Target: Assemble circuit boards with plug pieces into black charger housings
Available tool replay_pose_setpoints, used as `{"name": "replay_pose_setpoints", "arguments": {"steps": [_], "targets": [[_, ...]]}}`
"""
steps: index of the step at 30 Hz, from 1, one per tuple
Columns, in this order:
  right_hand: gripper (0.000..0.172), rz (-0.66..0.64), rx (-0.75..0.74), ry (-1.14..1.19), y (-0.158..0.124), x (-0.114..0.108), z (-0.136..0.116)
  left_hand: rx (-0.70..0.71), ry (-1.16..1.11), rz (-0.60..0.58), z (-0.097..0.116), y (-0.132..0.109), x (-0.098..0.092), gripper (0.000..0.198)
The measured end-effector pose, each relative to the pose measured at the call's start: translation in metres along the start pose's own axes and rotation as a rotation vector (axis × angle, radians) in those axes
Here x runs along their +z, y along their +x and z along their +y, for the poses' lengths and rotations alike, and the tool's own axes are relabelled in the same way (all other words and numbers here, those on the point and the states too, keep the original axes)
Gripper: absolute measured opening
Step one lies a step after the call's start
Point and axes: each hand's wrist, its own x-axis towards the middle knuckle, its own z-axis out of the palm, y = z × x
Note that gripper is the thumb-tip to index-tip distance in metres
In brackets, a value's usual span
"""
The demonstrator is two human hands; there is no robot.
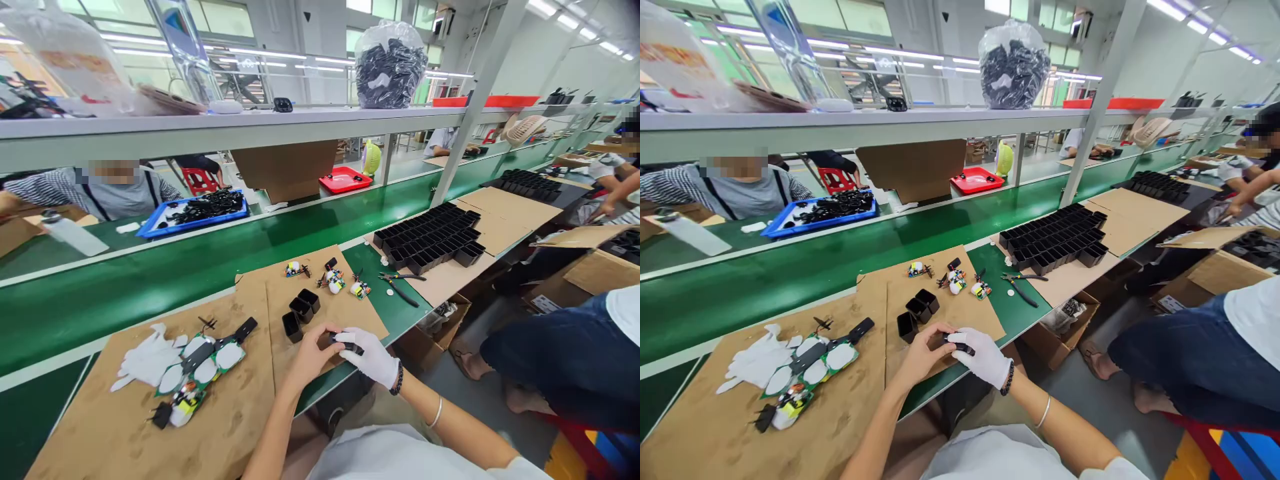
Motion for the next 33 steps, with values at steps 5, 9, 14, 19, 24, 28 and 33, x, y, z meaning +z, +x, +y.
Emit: {"name": "replay_pose_setpoints", "arguments": {"steps": [5,9,14,19,24,28,33], "targets": [[0.024,-0.004,-0.038,-0.124,0.002,0.002,0.003,0.015,0.020,-0.014,0.006,0.000,-0.001,0.023],[0.021,-0.024,-0.108,-0.234,0.010,-0.007,-0.006,0.006,0.028,0.080,0.006,-0.011,0.003,0.029],[0.022,0.160,-0.137,-0.267,0.016,-0.022,-0.016,-0.005,0.066,0.479,-0.001,-0.051,-0.011,0.032],[0.014,0.073,-0.032,-0.230,0.015,-0.018,0.011,-0.039,0.130,0.641,-0.004,-0.082,-0.015,0.020],[0.026,0.144,0.266,0.136,0.018,-0.013,0.007,-0.024,0.264,0.541,-0.006,-0.083,0.001,0.016],[0.036,0.270,0.645,0.893,0.022,-0.018,-0.035,-0.007,0.345,0.540,-0.007,-0.082,0.008,0.012],[0.026,0.078,0.864,1.415,0.033,-0.036,-0.082,-0.001,0.413,0.511,-0.008,-0.083,0.005,0.012]]}}
